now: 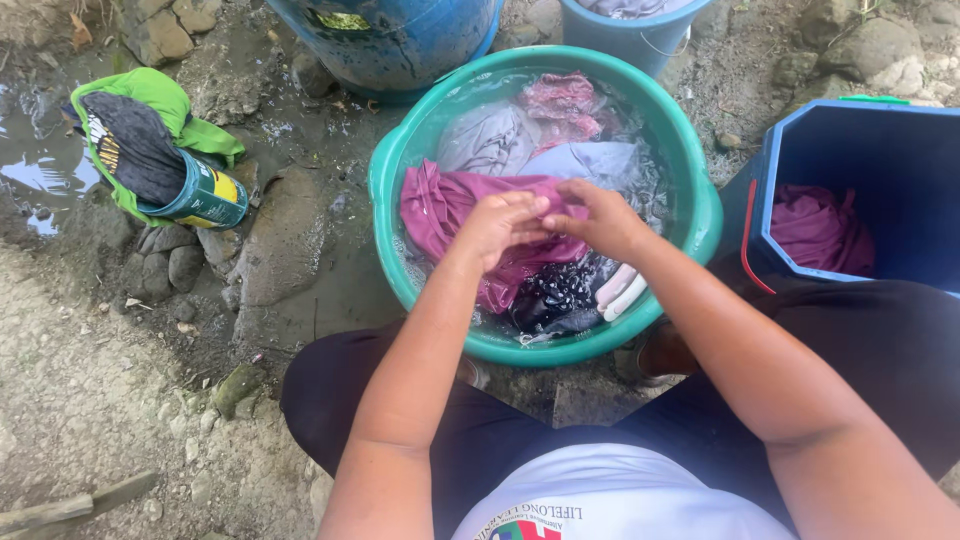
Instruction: The person hand-washes clothes by scrubbing them in a water-filled basin, wringing each piece by hand, and placing the washed items into a bin.
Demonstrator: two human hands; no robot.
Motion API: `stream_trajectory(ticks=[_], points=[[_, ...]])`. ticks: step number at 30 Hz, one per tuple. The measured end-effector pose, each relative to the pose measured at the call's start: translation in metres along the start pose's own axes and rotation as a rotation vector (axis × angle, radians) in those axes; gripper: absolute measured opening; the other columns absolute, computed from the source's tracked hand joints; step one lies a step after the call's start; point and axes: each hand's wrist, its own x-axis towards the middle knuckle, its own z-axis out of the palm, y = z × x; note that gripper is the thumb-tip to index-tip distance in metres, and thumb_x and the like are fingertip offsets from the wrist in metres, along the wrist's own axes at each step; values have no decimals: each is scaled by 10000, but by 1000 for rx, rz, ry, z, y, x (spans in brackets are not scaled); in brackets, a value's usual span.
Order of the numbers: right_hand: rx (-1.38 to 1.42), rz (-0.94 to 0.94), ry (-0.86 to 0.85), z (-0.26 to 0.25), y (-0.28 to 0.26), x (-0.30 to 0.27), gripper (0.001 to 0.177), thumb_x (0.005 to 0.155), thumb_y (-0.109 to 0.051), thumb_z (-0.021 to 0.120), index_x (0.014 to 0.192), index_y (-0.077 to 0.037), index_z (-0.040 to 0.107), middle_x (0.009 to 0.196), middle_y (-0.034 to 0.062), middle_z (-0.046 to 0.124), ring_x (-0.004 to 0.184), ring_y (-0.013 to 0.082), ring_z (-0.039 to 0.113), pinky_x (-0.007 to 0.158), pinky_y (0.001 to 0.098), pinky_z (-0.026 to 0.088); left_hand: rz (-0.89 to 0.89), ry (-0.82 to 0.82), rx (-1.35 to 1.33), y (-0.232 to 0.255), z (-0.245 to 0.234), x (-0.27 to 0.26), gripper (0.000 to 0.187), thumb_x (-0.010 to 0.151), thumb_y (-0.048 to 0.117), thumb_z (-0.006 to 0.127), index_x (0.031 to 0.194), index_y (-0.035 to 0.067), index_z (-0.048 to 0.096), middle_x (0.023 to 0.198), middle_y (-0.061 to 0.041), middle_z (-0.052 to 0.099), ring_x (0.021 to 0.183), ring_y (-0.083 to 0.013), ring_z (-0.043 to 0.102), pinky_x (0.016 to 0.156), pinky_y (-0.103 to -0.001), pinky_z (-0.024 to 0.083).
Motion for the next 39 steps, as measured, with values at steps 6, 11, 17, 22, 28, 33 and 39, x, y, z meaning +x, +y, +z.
stream_trajectory(ticks=[6,11,17,22,28,33,39], points=[[265,120,36,-14,73,25,294,1033,-280,669,1147,-18,737,1053,97,726,956,166,630,892,352,525,-18,131,7,-24,-39,22,460,954,291,666,1282,-30,630,1239,-134,689,1157,-315,643,988,-430,554],[1078,387,499,-74,135,40,275,1072,-274,429,1222,-77,552,1209,111,632,1127,278,647,1012,612,510,77,338,-621,-5,-117,25,517,1014,331,401,1355,-50,473,1349,-263,572,1230,-398,570,1047,-567,434],[1571,375,677,-154,171,45,474,1090,-356,292,1265,8,540,1323,230,639,1255,406,595,1101,635,435,389,641,-852,57,-140,-29,363,1047,317,431,1095,-30,528,1131,-225,576,1079,-331,602,996,-551,544],[1820,158,667,-163,127,36,548,1099,-379,269,1324,68,492,1336,271,585,1291,432,593,1123,666,424,587,669,-724,46,-158,-22,217,1015,249,608,1026,34,582,1038,-139,637,948,-259,634,892,-457,539],[-207,474,115,-47,101,45,400,785,-347,815,1041,-44,757,937,104,738,911,277,709,821,429,558,-216,852,1511,-14,-128,7,631,862,454,782,1338,107,557,1341,-192,583,1257,-389,529,1016,-606,433],[-503,502,-135,60,93,25,1231,693,-464,921,1635,-415,130,1638,300,58,1373,508,415,1106,501,426,-100,385,1642,-70,-18,37,1165,673,600,874,1595,458,176,1712,-90,-65,1544,-454,-71,1105,-837,70],[-825,688,-379,97,137,18,1118,843,-557,755,1631,-457,-31,1714,216,-122,1463,448,380,1104,557,448,-268,353,1535,-153,-35,49,1183,697,566,872,1607,498,119,1726,-34,-163,1564,-422,-179,1119,-822,149]])
